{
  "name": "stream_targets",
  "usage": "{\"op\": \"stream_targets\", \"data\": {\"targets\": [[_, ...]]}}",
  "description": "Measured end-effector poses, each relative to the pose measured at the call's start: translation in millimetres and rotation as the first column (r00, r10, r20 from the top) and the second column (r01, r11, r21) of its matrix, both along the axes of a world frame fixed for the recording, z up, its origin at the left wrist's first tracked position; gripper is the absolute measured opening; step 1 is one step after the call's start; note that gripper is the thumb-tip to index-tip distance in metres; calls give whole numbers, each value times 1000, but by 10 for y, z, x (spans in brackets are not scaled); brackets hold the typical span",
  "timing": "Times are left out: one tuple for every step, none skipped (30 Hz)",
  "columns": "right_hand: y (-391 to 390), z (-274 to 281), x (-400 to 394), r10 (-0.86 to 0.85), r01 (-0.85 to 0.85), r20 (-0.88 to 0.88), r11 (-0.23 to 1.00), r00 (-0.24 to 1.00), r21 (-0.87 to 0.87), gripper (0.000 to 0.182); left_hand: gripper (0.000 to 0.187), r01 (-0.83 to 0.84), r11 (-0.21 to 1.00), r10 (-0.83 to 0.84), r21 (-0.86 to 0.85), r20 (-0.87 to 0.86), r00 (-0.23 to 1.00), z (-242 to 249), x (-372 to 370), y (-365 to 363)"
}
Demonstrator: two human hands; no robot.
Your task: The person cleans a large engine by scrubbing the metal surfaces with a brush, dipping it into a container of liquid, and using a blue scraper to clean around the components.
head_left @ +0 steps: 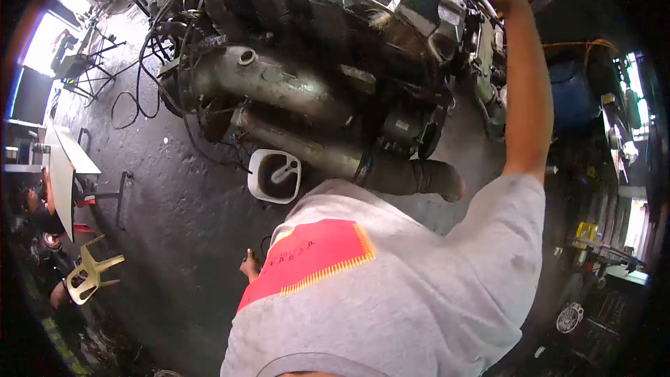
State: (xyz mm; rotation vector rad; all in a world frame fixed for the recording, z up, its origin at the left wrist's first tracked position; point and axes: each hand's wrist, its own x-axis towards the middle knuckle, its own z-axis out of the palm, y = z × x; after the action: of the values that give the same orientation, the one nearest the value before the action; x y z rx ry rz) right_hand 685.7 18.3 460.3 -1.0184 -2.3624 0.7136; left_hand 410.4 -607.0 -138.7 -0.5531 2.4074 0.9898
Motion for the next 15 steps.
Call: {"op": "stream_targets", "data": {"targets": [[141,46,102,32,-32,5,998,999,-57,15,40,11,1000,-11,-3,-3,1000,69,-19,3],[171,57,155,10,-14,-42,996,999,-92,17,41,42,998,-42,-40,-6,999,153,-27,22],[183,69,178,-10,-1,-88,992,996,-126,18,41,69,995,-70,-77,-8,998,224,-34,65],[137,7,127,-47,39,-88,995,995,-92,21,41,72,994,-73,-78,-10,997,234,-64,54],[100,-116,84,-85,80,-87,995,993,-57,23,42,14,1000,-15,8,5,1000,203,-96,27],[379,-341,114,177,-177,-70,984,982,-6,26,43,-45,995,42,91,27,999,167,-101,0],[308,-472,29,118,-115,77,992,990,-47,27,43,-39,995,36,87,27,999,213,-104,12],[247,-484,15,86,-84,23,992,996,-98,25,42,9,1000,-8,-29,17,1000,268,-133,20],[188,-447,15,56,-60,-27,987,998,-146,23,41,49,989,-48,-139,13,999,311,-130,50],[150,-285,81,24,-29,-44,992,999,-124,21,41,46,991,-46,-128,4,999,258,-153,42],[147,-105,203,-9,3,-62,994,998,-108,20,42,145,966,-171,-214,-111,979,139,-180,-113],[227,-5,361,72,-96,-189,988,979,-118,17,42,226,921,-300,-316,-209,931,70,-204,-212],[260,111,438,78,-101,-191,989,978,-111,17,44,16,997,-26,-80,-118,993,254,-141,-132],[246,195,498,-19,16,-58,999,998,-41,17,44,-12,1000,12,7,-72,997,374,-98,-118],[210,198,532,-130,128,68,991,989,36,16,44,-39,996,42,85,-26,999,474,-87,-144]]}}
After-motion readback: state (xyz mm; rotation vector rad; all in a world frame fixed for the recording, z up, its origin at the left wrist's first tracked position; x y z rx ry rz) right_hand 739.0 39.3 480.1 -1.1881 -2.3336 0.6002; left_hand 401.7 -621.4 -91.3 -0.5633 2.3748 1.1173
